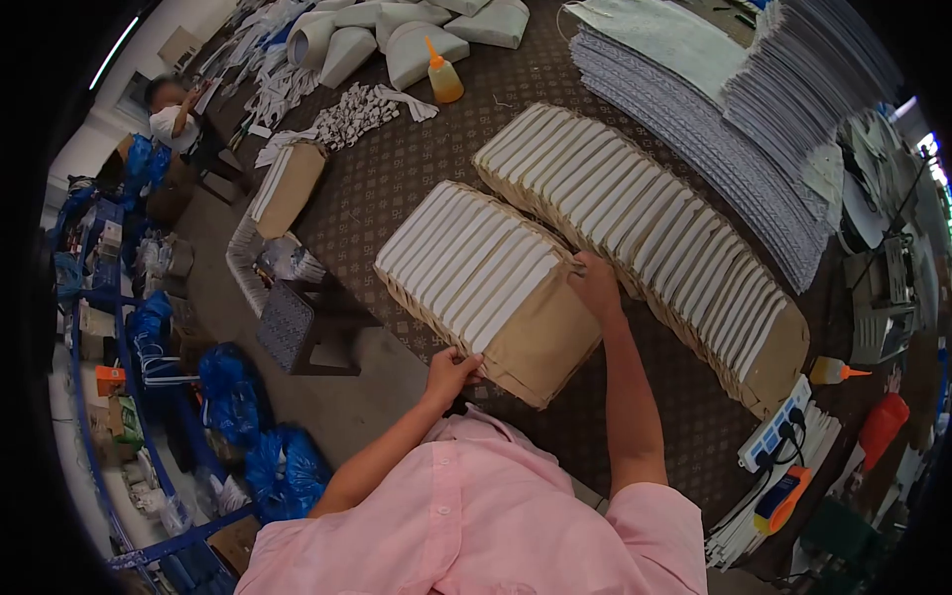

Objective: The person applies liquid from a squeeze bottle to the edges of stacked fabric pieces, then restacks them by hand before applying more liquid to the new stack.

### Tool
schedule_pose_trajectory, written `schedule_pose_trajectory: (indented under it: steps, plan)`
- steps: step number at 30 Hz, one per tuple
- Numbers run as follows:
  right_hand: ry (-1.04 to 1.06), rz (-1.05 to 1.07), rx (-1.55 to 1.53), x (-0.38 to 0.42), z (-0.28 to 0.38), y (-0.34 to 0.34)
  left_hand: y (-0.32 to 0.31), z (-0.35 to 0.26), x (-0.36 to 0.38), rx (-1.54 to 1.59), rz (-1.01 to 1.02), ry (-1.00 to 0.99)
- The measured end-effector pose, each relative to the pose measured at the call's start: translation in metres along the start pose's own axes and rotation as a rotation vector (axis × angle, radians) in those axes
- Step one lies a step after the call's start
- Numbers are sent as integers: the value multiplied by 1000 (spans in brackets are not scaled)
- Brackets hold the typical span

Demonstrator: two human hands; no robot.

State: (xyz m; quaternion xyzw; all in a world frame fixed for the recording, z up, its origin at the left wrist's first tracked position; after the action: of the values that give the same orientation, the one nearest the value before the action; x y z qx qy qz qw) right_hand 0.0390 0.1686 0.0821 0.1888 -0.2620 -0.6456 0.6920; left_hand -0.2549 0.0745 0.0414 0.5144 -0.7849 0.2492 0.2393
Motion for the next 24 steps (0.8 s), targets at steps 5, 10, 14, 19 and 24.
schedule_pose_trajectory:
  steps: [5, 10, 14, 19, 24]
  plan:
    - [9, 48, -16, -5, -10, -7, 2, 4, -2, 11, 3, -35]
    - [-50, 14, 72, -2, 1, -8, 0, -4, 1, -22, 2, -52]
    - [-3, -214, 429, 33, 64, -1, 2, -16, 10, -24, 80, -2]
    - [155, -225, 295, 75, 67, -42, 38, -20, 16, -34, 160, 52]
    - [185, -261, 418, 74, 52, -67, 113, -22, 29, 63, 107, 98]
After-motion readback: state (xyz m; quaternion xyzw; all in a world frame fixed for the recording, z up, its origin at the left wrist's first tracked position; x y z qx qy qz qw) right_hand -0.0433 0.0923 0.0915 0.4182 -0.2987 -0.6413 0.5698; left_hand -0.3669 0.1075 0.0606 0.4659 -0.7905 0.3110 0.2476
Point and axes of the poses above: each hand's wrist, its own x-axis away from the middle knuckle, its own y-axis out of the back of the hand, z = x × y, the point moved 6 cm from there along -x, towards the middle knuckle, and after that the axes turned 14 degrees about z, right-handed, at the moved point
